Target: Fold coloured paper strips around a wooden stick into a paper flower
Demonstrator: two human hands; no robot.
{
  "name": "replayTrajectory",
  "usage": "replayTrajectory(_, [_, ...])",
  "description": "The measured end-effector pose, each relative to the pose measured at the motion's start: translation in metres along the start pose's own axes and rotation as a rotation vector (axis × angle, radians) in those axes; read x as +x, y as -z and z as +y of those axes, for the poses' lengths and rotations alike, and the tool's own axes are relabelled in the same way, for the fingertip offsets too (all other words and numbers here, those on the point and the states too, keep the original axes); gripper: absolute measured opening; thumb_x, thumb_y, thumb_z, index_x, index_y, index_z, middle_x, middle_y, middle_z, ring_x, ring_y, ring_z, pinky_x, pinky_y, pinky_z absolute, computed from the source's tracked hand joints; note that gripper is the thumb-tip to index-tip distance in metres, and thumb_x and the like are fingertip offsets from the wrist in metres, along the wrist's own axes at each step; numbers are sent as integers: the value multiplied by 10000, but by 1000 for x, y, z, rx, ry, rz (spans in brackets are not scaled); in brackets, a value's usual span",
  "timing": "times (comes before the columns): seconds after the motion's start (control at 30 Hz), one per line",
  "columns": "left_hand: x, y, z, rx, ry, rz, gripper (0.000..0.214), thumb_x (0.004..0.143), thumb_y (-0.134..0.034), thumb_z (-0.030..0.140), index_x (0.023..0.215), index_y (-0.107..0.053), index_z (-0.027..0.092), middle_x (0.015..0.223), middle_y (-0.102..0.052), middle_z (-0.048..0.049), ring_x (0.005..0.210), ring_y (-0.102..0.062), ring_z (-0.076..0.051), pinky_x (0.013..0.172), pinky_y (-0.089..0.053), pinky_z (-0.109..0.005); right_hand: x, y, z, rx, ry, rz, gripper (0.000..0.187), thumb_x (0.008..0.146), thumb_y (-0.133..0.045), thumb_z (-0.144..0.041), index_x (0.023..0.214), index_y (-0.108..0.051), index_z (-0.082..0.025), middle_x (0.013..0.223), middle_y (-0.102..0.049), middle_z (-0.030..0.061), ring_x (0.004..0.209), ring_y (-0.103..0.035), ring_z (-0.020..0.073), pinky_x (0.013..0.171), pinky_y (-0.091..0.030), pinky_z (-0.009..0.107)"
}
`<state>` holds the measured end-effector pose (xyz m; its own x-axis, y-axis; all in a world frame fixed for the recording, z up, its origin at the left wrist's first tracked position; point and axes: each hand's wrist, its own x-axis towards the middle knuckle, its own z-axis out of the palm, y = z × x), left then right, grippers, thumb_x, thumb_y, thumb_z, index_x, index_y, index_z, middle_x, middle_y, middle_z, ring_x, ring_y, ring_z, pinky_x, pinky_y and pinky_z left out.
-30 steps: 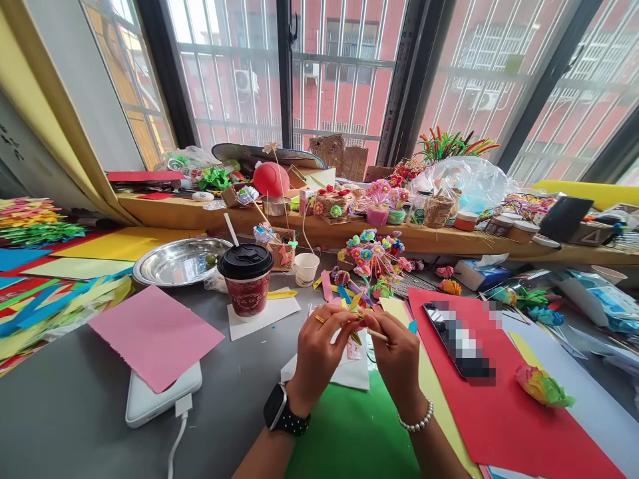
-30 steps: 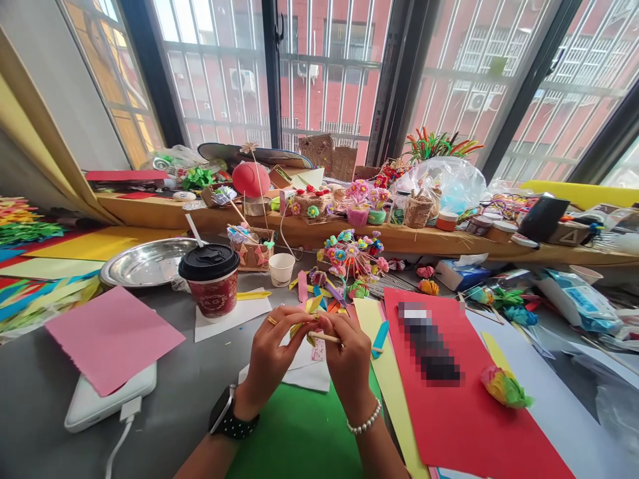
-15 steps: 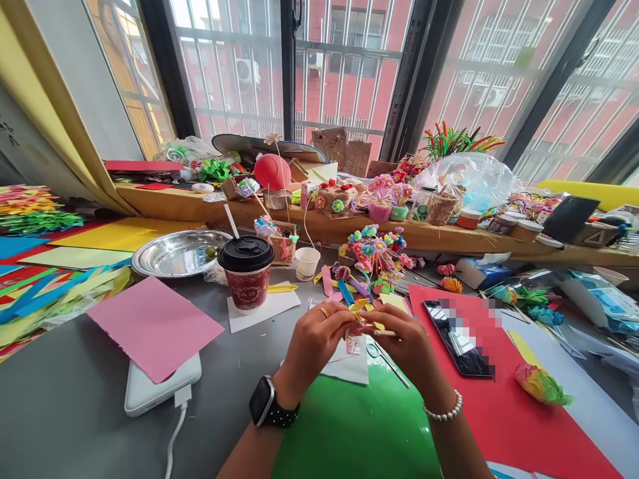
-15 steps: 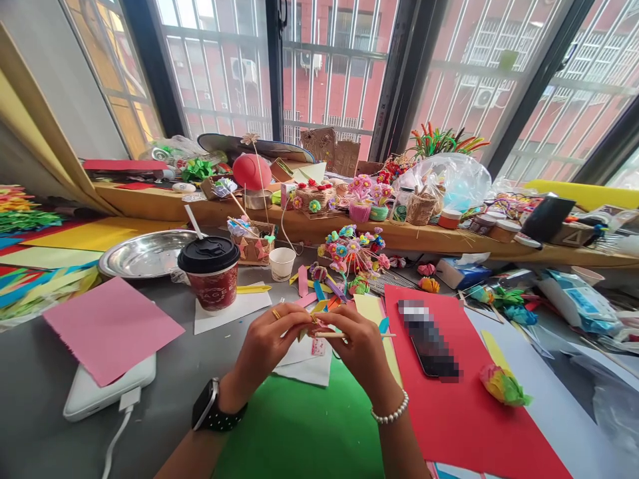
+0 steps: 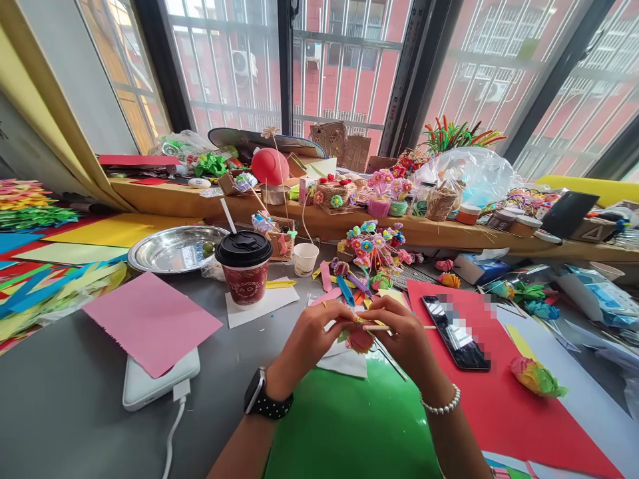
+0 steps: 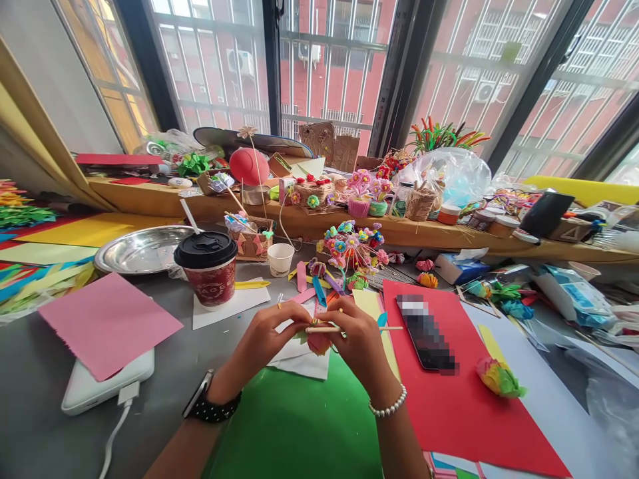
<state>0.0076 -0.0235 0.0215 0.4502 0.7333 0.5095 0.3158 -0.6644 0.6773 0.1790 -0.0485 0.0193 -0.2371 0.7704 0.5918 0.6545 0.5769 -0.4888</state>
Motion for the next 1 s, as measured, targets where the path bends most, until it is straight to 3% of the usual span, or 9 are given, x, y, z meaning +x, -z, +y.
replayTrajectory(0.27, [2,0,4,-334,245,-119,199,764,-484,321,801,-570,145,805,-598,-33,765,-568,-143,703,-459,-246,1,-1,2,-12,-105,-26,111,771,-532,-229,738,-623,-175,759,-554,42,679,-539,144,618,-419,251])
replayTrajectory(0.57, [2,0,3,-366,278,-200,212,696,-563,338,797,-525,155,802,-549,-20,783,-538,-145,769,-440,-307,3,-1,1,106,-153,-126,146,763,-542,-276,665,-559,-170,675,-519,8,616,-473,123,546,-363,223])
replayTrajectory(1.0, [0,4,-1,-675,318,-303,193,672,-607,276,758,-493,147,757,-502,1,725,-492,-108,648,-414,-228,0,6,-3,447,-275,-298,255,754,-514,-408,719,-527,-155,572,-417,-30,487,-322,71,417,-256,193])
